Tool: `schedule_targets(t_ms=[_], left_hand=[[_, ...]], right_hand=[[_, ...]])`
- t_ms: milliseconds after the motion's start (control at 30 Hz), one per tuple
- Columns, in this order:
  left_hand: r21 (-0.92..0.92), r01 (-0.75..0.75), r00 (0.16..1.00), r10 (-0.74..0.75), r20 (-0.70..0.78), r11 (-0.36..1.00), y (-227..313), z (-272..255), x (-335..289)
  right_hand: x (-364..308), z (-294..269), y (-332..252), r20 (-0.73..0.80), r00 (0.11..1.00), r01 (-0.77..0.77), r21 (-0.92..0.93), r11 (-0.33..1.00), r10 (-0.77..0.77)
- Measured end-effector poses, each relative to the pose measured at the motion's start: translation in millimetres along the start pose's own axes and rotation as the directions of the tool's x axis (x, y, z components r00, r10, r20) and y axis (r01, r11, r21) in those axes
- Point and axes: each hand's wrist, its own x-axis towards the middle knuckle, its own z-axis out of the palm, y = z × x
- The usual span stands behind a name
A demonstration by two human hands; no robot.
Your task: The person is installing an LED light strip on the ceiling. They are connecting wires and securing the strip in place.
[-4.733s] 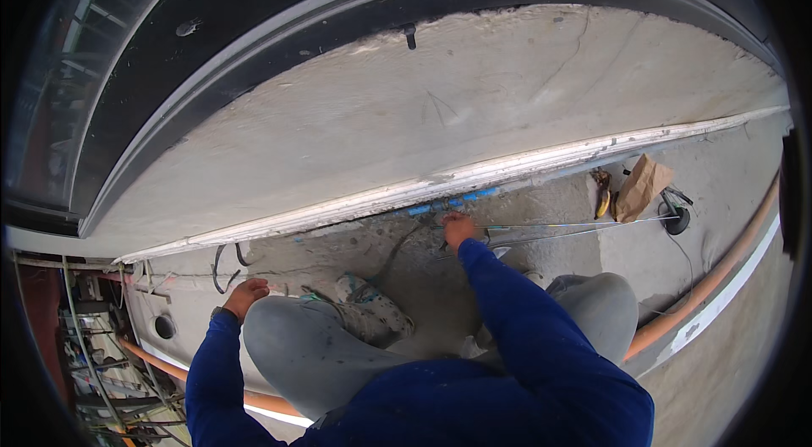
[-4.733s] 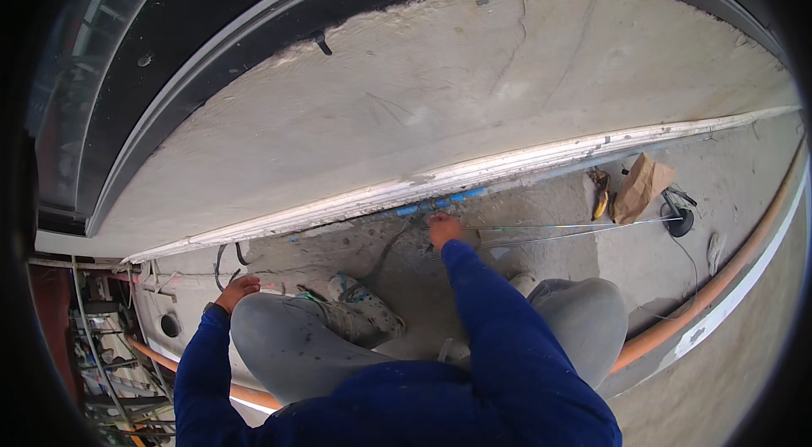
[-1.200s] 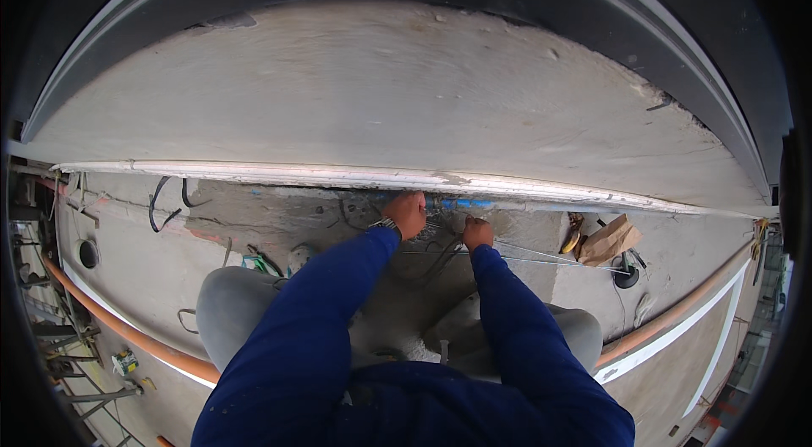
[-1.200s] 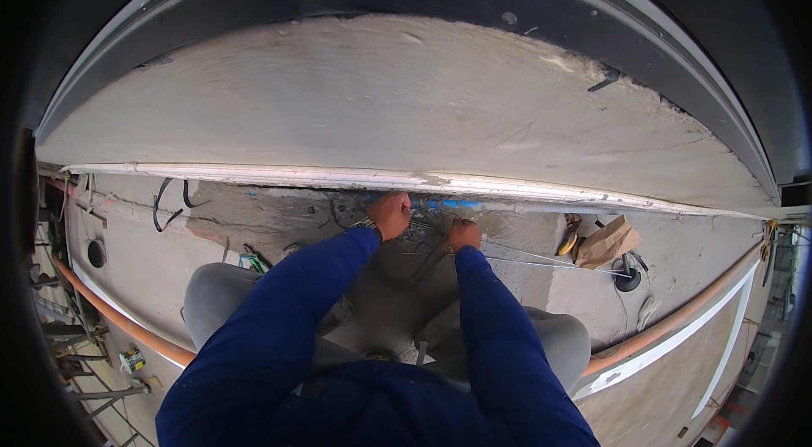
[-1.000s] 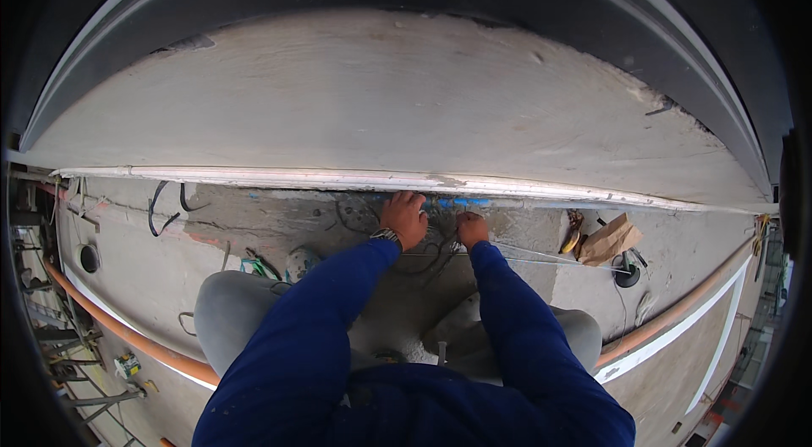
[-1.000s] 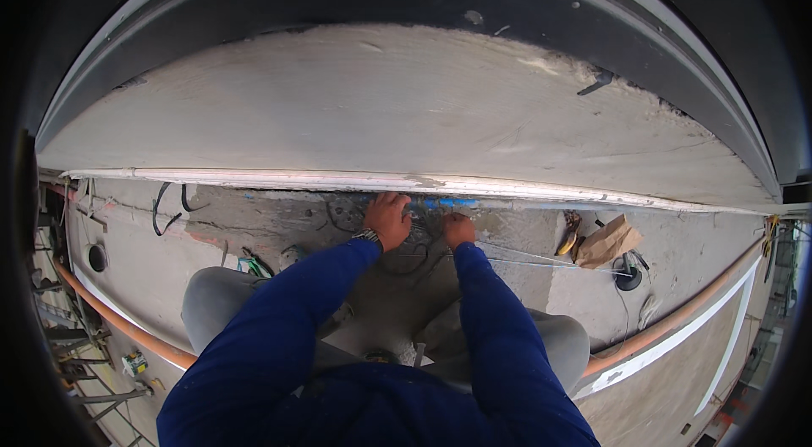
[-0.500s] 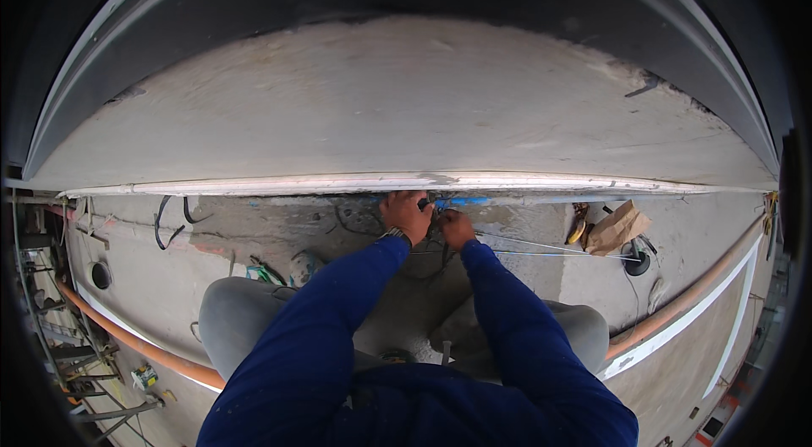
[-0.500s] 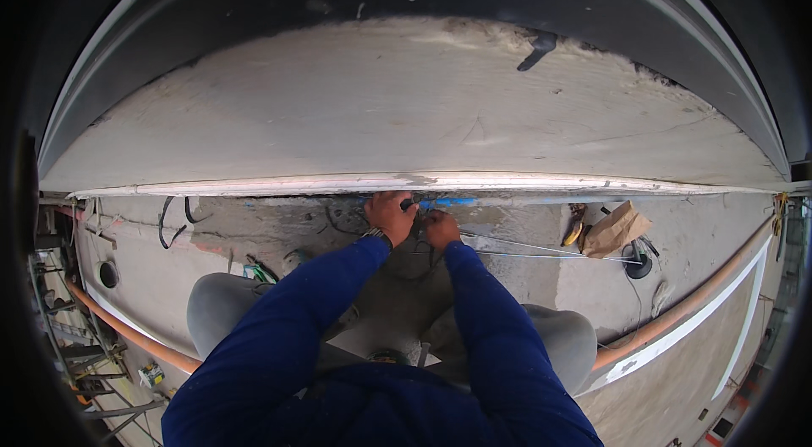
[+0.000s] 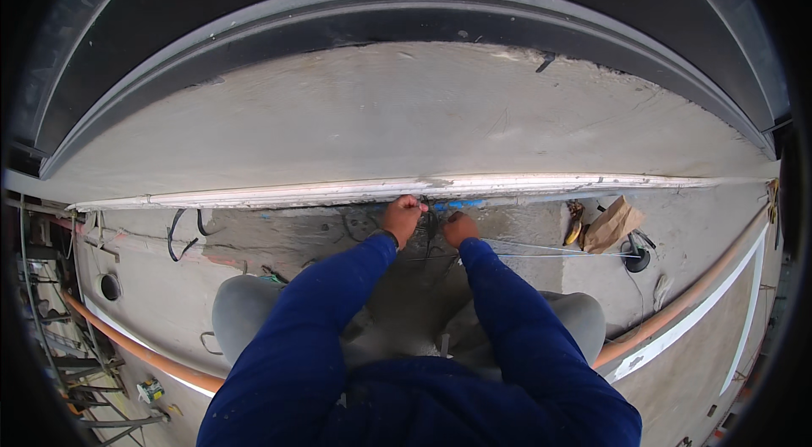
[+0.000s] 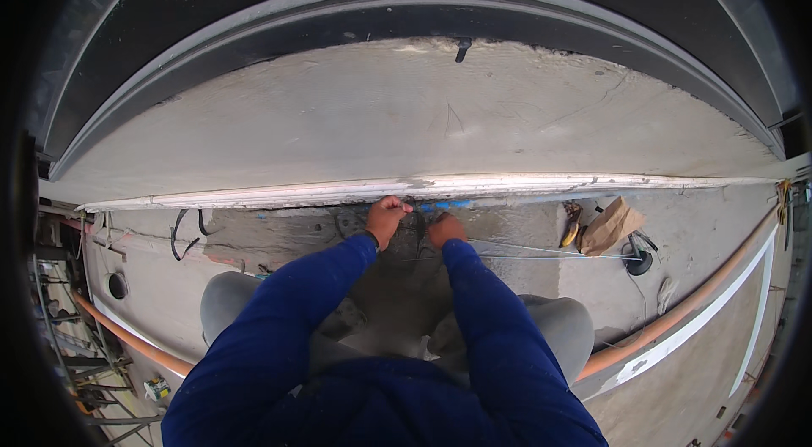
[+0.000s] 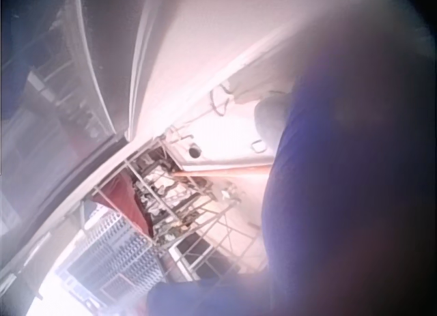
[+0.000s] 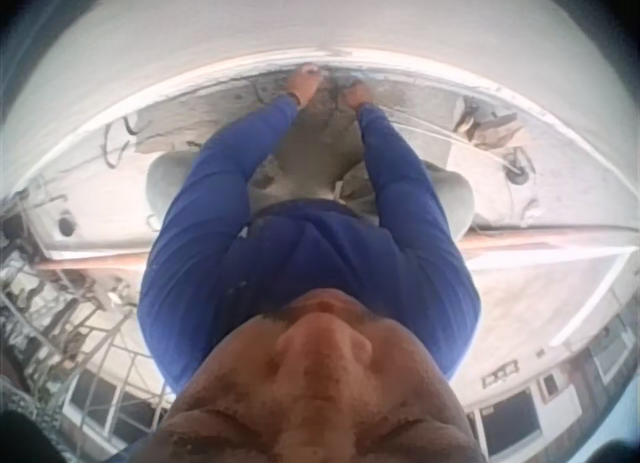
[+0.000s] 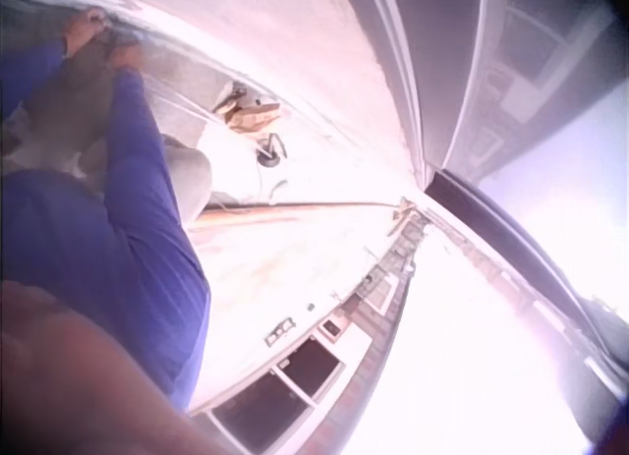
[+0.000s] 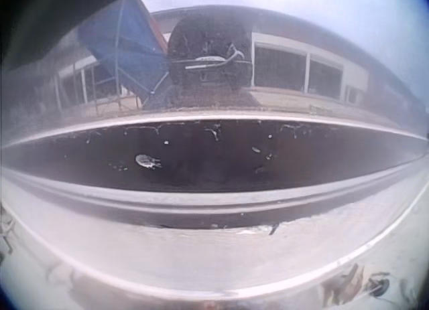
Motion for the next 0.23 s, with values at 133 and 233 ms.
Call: schedule_targets(t_ms=[133,233], left_hand=[[0.027,0.104,0.955,-0.107,0.277,0.994,37.0,-24.9,-4.7],[0.223,0.110,0.866,-0.204,0.457,0.968,104.2,-50.8,-6.8]], right_hand=[[-18.7,6.2,-27.7,0.108,0.994,0.001,-0.078,0.997,0.008],[-20.6,20.6,-22.7,0.099,0.994,0.057,-0.096,0.994,-0.047]])
